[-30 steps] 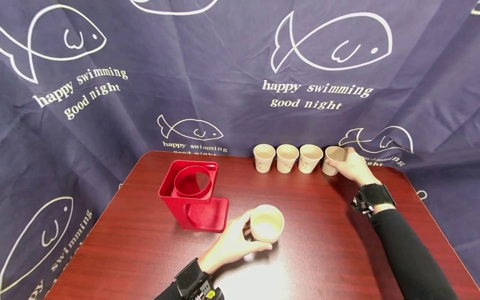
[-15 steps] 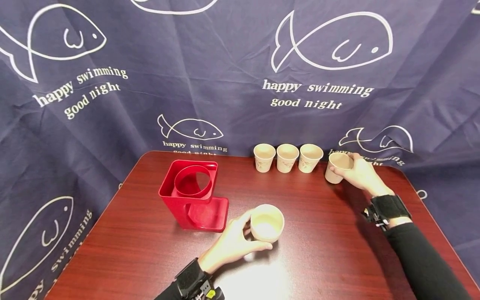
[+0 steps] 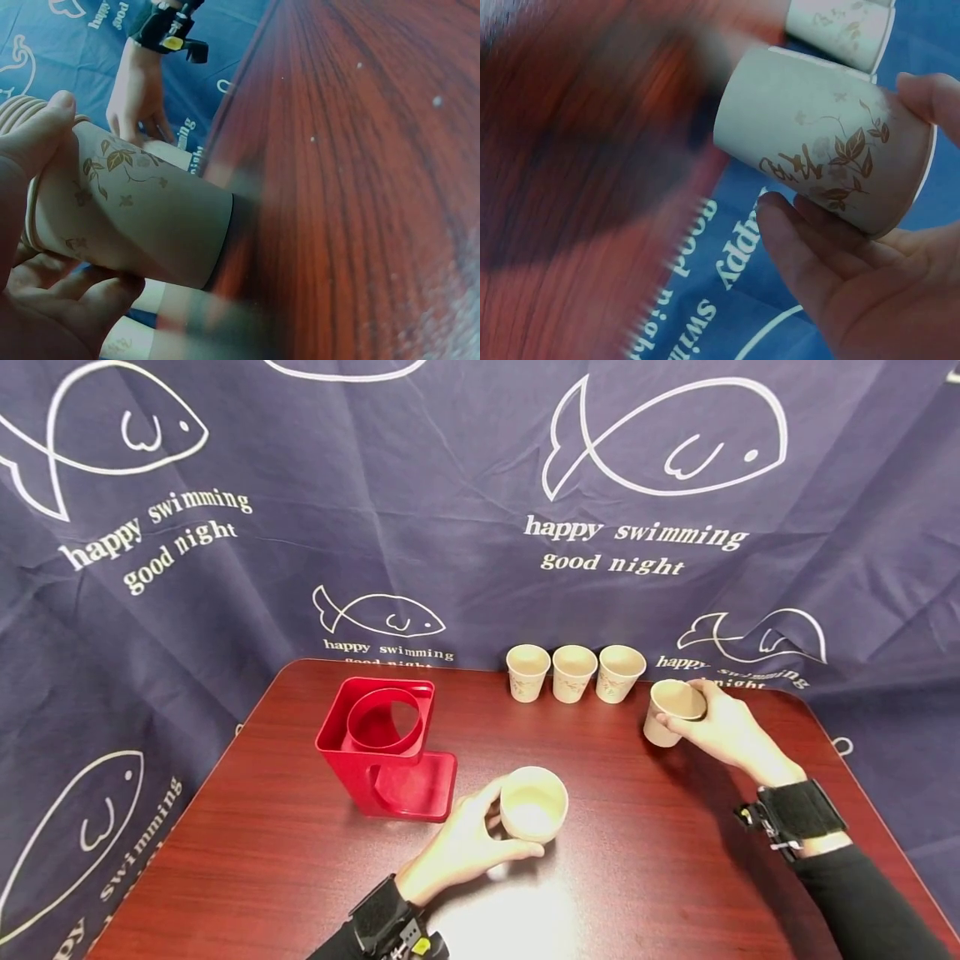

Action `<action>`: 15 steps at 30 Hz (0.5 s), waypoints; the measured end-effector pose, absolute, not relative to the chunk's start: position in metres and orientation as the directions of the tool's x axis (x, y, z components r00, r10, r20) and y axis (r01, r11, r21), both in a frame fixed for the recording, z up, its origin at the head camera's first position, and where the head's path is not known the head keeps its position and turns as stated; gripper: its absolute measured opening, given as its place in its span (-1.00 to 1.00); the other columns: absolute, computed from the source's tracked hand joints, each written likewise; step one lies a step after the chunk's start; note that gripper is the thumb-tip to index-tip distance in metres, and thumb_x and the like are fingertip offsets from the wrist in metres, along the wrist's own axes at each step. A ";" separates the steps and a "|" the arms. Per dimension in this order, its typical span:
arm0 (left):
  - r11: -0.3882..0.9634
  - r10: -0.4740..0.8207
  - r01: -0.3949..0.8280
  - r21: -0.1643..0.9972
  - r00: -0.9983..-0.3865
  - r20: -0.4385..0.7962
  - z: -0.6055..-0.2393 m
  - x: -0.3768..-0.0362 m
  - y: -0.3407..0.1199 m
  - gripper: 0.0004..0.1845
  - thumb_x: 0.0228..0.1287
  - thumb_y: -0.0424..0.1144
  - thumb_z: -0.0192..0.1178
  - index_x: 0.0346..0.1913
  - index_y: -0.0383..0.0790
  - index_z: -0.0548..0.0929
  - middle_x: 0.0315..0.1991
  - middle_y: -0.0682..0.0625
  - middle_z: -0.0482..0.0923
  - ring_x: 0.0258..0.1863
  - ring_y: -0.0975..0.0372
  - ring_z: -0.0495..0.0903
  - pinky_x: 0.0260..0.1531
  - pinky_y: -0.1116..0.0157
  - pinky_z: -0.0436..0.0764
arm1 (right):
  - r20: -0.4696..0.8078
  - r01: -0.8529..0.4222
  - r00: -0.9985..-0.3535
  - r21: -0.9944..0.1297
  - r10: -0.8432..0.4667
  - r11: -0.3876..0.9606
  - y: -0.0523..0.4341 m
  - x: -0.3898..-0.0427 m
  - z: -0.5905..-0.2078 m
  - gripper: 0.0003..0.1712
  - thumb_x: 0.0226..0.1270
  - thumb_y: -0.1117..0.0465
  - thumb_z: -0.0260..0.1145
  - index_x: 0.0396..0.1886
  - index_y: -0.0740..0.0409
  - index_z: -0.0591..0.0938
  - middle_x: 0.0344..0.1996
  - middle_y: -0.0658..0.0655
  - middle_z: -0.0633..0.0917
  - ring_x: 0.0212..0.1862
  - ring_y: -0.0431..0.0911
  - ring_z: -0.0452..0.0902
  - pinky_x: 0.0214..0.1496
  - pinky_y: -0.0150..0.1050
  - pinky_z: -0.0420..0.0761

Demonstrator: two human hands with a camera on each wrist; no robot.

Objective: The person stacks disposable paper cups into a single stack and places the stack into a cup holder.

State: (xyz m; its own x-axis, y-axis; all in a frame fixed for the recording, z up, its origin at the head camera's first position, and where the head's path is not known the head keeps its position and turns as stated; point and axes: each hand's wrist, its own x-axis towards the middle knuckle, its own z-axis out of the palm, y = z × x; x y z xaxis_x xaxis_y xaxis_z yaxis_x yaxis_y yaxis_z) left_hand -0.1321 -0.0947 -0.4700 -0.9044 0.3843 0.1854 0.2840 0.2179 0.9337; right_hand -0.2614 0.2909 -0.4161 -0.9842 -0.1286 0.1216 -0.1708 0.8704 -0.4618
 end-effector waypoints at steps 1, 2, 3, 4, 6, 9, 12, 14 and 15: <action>0.215 0.385 0.283 0.935 -0.904 0.185 -0.470 -0.132 -0.095 -0.16 0.00 -0.04 0.64 0.37 0.11 0.48 0.08 -0.01 0.72 0.05 0.18 0.72 0.14 0.35 0.65 | 0.130 -0.178 -0.983 -0.461 -0.132 0.869 0.290 -0.259 -0.415 -0.01 0.28 -0.18 0.45 0.39 0.47 0.32 0.05 0.56 0.63 0.03 0.38 0.61 0.01 0.21 0.57; 0.211 0.386 0.281 0.936 -0.904 0.184 -0.470 -0.132 -0.095 -0.16 0.00 -0.04 0.64 0.38 0.11 0.48 0.09 -0.01 0.71 0.06 0.18 0.72 0.15 0.34 0.65 | 0.139 -0.184 -0.981 -0.463 -0.134 0.867 0.289 -0.257 -0.414 -0.02 0.27 -0.16 0.45 0.39 0.46 0.33 0.06 0.55 0.63 0.03 0.38 0.62 0.02 0.21 0.57; 0.203 0.388 0.278 0.939 -0.903 0.184 -0.470 -0.132 -0.094 -0.17 0.01 -0.05 0.64 0.37 0.10 0.48 0.09 -0.01 0.71 0.07 0.17 0.72 0.15 0.34 0.65 | 0.148 -0.191 -0.979 -0.462 -0.137 0.866 0.288 -0.255 -0.413 -0.02 0.27 -0.16 0.46 0.39 0.46 0.34 0.07 0.56 0.63 0.03 0.38 0.62 0.02 0.22 0.57; 0.198 0.388 0.276 0.941 -0.903 0.183 -0.470 -0.132 -0.094 -0.17 0.01 -0.06 0.64 0.37 0.10 0.48 0.09 -0.01 0.71 0.07 0.17 0.71 0.16 0.33 0.65 | 0.157 -0.196 -0.978 -0.461 -0.138 0.866 0.287 -0.253 -0.411 -0.02 0.26 -0.15 0.47 0.39 0.46 0.34 0.09 0.57 0.62 0.04 0.39 0.62 0.03 0.24 0.57; 0.200 0.384 0.274 0.940 -0.905 0.182 -0.470 -0.132 -0.094 -0.18 0.00 -0.06 0.64 0.36 0.09 0.49 0.09 0.00 0.71 0.07 0.17 0.71 0.16 0.33 0.65 | 0.171 -0.207 -0.975 -0.458 -0.143 0.865 0.286 -0.249 -0.410 -0.02 0.26 -0.15 0.47 0.39 0.45 0.35 0.11 0.58 0.61 0.04 0.40 0.61 0.03 0.26 0.57; 0.198 0.380 0.272 0.942 -0.907 0.182 -0.470 -0.131 -0.095 -0.19 0.00 -0.07 0.65 0.35 0.07 0.50 0.09 -0.01 0.71 0.07 0.17 0.72 0.16 0.33 0.65 | 0.182 -0.218 -0.972 -0.459 -0.149 0.861 0.285 -0.243 -0.407 -0.02 0.25 -0.15 0.49 0.39 0.43 0.35 0.13 0.57 0.60 0.04 0.39 0.61 0.03 0.24 0.57; 0.178 0.387 0.257 0.950 -0.906 0.172 -0.470 -0.131 -0.094 -0.19 0.01 -0.10 0.64 0.36 0.01 0.49 0.11 -0.04 0.70 0.09 0.15 0.71 0.17 0.32 0.64 | 0.188 -0.227 -0.970 -0.460 -0.156 0.858 0.283 -0.236 -0.404 -0.05 0.24 -0.14 0.49 0.38 0.39 0.38 0.08 0.52 0.64 -0.02 0.33 0.64 -0.02 0.17 0.58; 0.155 0.392 0.240 0.958 -0.905 0.163 -0.470 -0.131 -0.094 -0.19 0.02 -0.14 0.64 0.35 -0.04 0.49 0.12 -0.05 0.69 0.11 0.13 0.70 0.19 0.32 0.63 | 0.196 -0.236 -0.967 -0.460 -0.161 0.856 0.281 -0.231 -0.401 -0.09 0.24 -0.13 0.50 0.36 0.36 0.40 0.02 0.47 0.68 -0.06 0.28 0.66 -0.06 0.11 0.58; 0.147 0.395 0.234 0.961 -0.905 0.160 -0.470 -0.131 -0.094 -0.19 0.02 -0.15 0.64 0.36 -0.06 0.48 0.13 -0.06 0.68 0.11 0.12 0.70 0.20 0.32 0.63 | 0.200 -0.241 -0.966 -0.459 -0.165 0.855 0.280 -0.229 -0.400 -0.10 0.24 -0.13 0.50 0.36 0.35 0.41 0.00 0.45 0.68 -0.08 0.26 0.66 -0.07 0.09 0.58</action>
State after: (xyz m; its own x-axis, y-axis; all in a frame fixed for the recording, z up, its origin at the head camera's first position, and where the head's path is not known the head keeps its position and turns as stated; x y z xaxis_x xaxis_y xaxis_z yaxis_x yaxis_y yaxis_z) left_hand -0.1313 -0.0937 -0.4701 -0.9046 0.3949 0.1604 0.2344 0.1467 0.9610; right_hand -0.2286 0.2801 -0.3998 -0.9660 -0.1646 0.1995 -0.2405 0.8555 -0.4586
